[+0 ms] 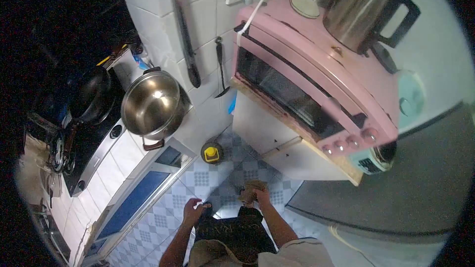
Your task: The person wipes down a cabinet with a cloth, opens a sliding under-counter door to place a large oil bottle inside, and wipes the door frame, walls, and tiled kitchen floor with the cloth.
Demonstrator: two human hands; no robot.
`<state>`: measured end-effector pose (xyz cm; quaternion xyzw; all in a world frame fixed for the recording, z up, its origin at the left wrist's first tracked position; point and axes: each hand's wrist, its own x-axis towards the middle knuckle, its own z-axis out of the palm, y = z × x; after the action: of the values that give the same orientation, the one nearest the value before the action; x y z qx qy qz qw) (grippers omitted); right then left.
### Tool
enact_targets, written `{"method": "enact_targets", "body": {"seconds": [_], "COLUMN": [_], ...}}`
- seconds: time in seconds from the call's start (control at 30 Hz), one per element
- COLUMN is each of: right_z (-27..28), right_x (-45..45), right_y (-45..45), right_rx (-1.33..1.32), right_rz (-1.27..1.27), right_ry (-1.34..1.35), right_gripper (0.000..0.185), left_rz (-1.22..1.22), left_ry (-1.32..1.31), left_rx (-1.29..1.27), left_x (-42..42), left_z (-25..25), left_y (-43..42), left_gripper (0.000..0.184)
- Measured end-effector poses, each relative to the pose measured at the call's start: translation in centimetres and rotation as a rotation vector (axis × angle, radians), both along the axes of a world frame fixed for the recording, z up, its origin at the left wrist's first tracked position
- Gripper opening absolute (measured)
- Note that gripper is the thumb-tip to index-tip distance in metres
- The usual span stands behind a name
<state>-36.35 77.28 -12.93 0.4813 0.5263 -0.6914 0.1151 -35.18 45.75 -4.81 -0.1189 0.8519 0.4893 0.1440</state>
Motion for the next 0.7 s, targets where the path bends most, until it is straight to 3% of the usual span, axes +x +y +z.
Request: {"method": "enact_targets", "body": {"seconds": [0.07, 0.1, 0.13, 0.2, 0.23, 0.27, 0.3, 0.37, 0.43, 0.57, 0.63, 0.7], "right_z": [-2.2, -3.1, -3.5, 3.1, 3.7, 3.5, 3.0, 1.6, 1.4, -2.0, -2.1, -0.7], "right_x": [-1.8, -2.5, -3.2, -6.2, -7.5, -8.7, -10.2, -13.3, -17.3, -23.7, -25.7, -26.5], "right_y": [2.9, 4.3, 5.3, 4.4, 4.8, 5.2, 5.6, 6.7, 6.3, 9.5, 11.3, 10.3], "right_rx": [0.001, 0.072, 0.148, 0.185, 0.19, 0.31, 0.432, 0.692, 1.787, 2.106, 2.444, 2.614], "right_rz": [0.009, -0.011, -0.029, -0.143, -0.147, -0.19, -0.236, -0.096, 0.101, 0.171, 0.108, -0.012], "right_ry": [0.03, 0.027, 0.023, 0.33, 0.333, 0.419, 0.508, 0.843, 0.707, 0.511, 0.688, 0.605], "right_gripper": [0.042, 0.041, 0.041, 0.047, 0.047, 0.047, 0.047, 0.047, 0.05, 0.057, 0.062, 0.062], "left_rz": [0.063, 0.015, -0.03, -0.076, -0.027, -0.037, -0.025, -0.024, -0.109, -0.144, -0.238, -0.402], "left_ry": [-0.075, -0.043, -0.116, 0.008, -0.119, -0.111, -0.126, -0.135, -0.092, 0.178, 0.188, 0.138], "left_rx": [-0.061, -0.001, 0.018, 0.065, 0.001, 0.032, 0.125, 0.234, 0.243, 0.486, 0.465, 0.355], "left_x": [0.3, 0.1, 0.7, 1.5, 1.6, 1.1, -0.9, -5.3, -7.8, -11.3, -13.2, -15.0], "left_z": [-2.7, -3.1, -7.7, -13.2, -17.8, -19.4, -17.4, -15.1, -17.9, -26.7, -28.3, -29.4], "left_y": [2.1, 3.2, 3.9, 6.2, 7.9, 9.3, 11.1, 13.3, 15.0, 17.7, 18.5, 18.9], "left_gripper": [0.015, 0.017, 0.017, 0.027, 0.025, 0.022, 0.02, 0.019, 0.017, 0.02, 0.021, 0.024]}}
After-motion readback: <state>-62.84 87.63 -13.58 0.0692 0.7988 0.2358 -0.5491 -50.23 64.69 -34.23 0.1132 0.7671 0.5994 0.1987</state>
